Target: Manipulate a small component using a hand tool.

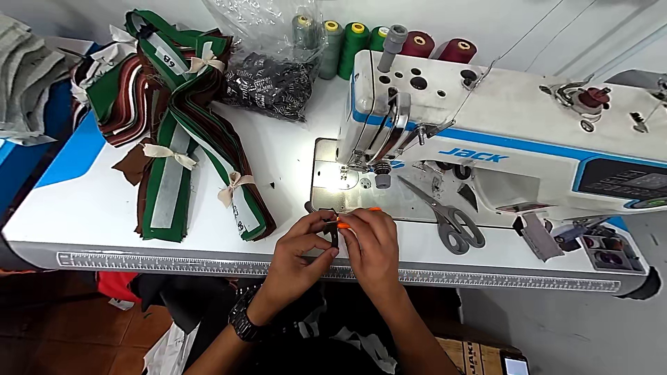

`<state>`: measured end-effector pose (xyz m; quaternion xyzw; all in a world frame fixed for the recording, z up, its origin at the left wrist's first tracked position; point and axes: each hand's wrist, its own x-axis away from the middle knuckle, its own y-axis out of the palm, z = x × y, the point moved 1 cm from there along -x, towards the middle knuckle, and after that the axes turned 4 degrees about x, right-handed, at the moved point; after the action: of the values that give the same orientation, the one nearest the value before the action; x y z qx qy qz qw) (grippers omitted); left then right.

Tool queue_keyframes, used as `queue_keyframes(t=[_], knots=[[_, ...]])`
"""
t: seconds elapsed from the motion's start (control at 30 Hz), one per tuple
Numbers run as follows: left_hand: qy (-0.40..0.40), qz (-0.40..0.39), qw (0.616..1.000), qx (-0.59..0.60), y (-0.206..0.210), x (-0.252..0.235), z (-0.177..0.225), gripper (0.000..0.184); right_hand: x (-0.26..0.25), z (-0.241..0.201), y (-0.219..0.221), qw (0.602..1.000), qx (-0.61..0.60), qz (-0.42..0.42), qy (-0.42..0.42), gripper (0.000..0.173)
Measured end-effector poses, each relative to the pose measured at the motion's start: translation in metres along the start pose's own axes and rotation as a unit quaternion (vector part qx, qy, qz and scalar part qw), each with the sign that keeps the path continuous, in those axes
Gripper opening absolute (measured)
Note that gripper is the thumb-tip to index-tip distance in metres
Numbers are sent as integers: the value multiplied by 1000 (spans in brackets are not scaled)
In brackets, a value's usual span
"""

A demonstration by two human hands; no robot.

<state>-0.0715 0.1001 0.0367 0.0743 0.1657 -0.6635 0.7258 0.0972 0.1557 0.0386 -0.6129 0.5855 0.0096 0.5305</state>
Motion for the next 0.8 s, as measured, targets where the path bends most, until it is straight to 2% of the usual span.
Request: queue_keyframes(t=[0.17,0.37,0.43,0.5,0.6,0.8], knots=[[-16,63,997,-44,4,-1,0,13,3,19,-13,998,30,28,51,26],[57,101,987,-114,14,-2,4,23,15,29,-19,996,46,28,76,29],[98,94,984,-115,15,-2,3,20,17,28,-18,996,45,22,76,29],[103,82,986,-106,14,-2,3,15,18,26,-17,996,40,16,73,29],[81,61,993,-62,12,-2,1,8,17,22,-15,998,29,19,59,28],[29,14,999,36,6,-1,-1,10,14,15,-9,999,9,8,33,26]])
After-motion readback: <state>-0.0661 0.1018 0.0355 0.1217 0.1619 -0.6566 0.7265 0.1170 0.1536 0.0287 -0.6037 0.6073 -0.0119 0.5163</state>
